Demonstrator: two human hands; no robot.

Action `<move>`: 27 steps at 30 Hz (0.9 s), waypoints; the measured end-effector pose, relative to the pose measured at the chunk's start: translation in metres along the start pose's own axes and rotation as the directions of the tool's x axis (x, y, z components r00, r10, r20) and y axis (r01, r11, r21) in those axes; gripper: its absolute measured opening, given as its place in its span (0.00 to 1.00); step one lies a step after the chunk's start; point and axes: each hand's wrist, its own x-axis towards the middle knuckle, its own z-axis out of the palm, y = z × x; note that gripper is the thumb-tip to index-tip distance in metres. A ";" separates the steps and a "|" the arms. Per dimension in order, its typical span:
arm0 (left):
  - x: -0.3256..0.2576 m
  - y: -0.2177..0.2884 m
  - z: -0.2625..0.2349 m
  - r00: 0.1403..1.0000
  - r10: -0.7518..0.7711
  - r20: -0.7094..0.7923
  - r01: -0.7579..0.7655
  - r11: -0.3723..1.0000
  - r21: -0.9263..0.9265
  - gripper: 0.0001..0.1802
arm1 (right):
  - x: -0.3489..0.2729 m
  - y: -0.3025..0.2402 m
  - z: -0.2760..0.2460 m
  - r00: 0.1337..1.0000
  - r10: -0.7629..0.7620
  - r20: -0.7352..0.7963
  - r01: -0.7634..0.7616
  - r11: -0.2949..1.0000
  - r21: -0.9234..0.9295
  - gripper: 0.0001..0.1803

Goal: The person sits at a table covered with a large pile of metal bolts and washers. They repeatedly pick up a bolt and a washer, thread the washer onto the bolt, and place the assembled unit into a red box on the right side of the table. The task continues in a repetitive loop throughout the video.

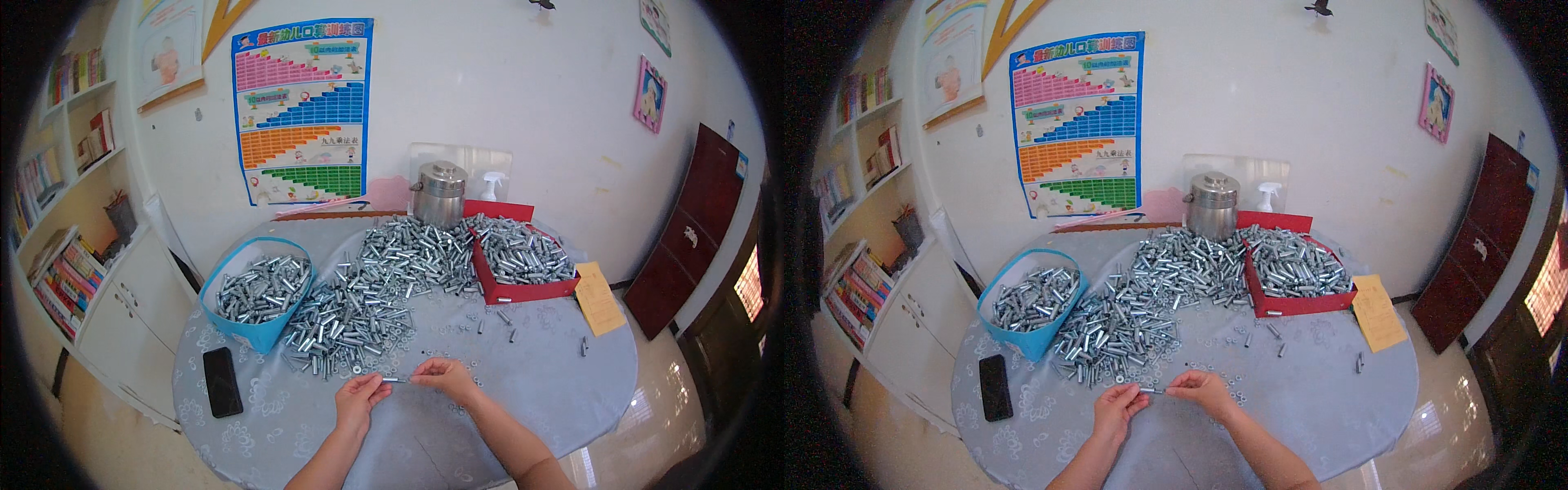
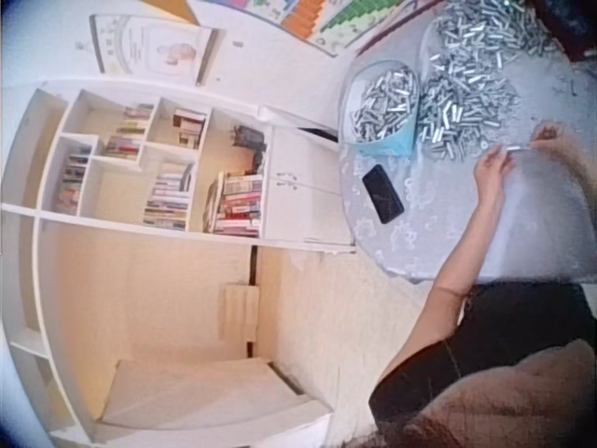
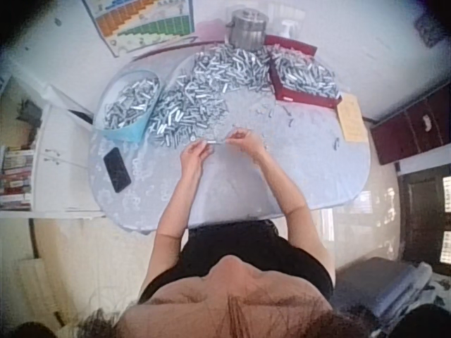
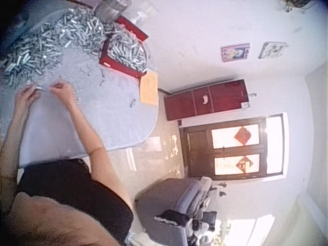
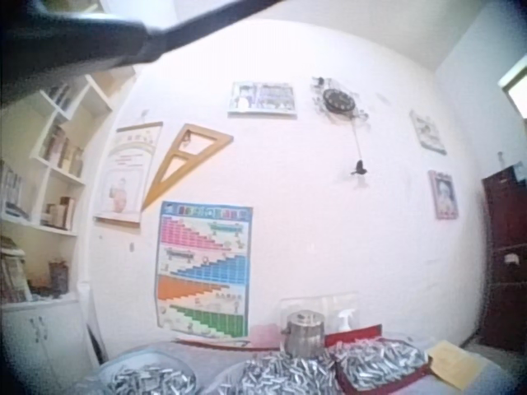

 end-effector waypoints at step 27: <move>-0.003 -0.010 -0.003 0.965 -0.230 0.128 0.227 0.973 0.037 0.09 | -0.014 -0.002 0.009 0.915 -0.379 -0.140 0.316 0.888 -0.335 0.10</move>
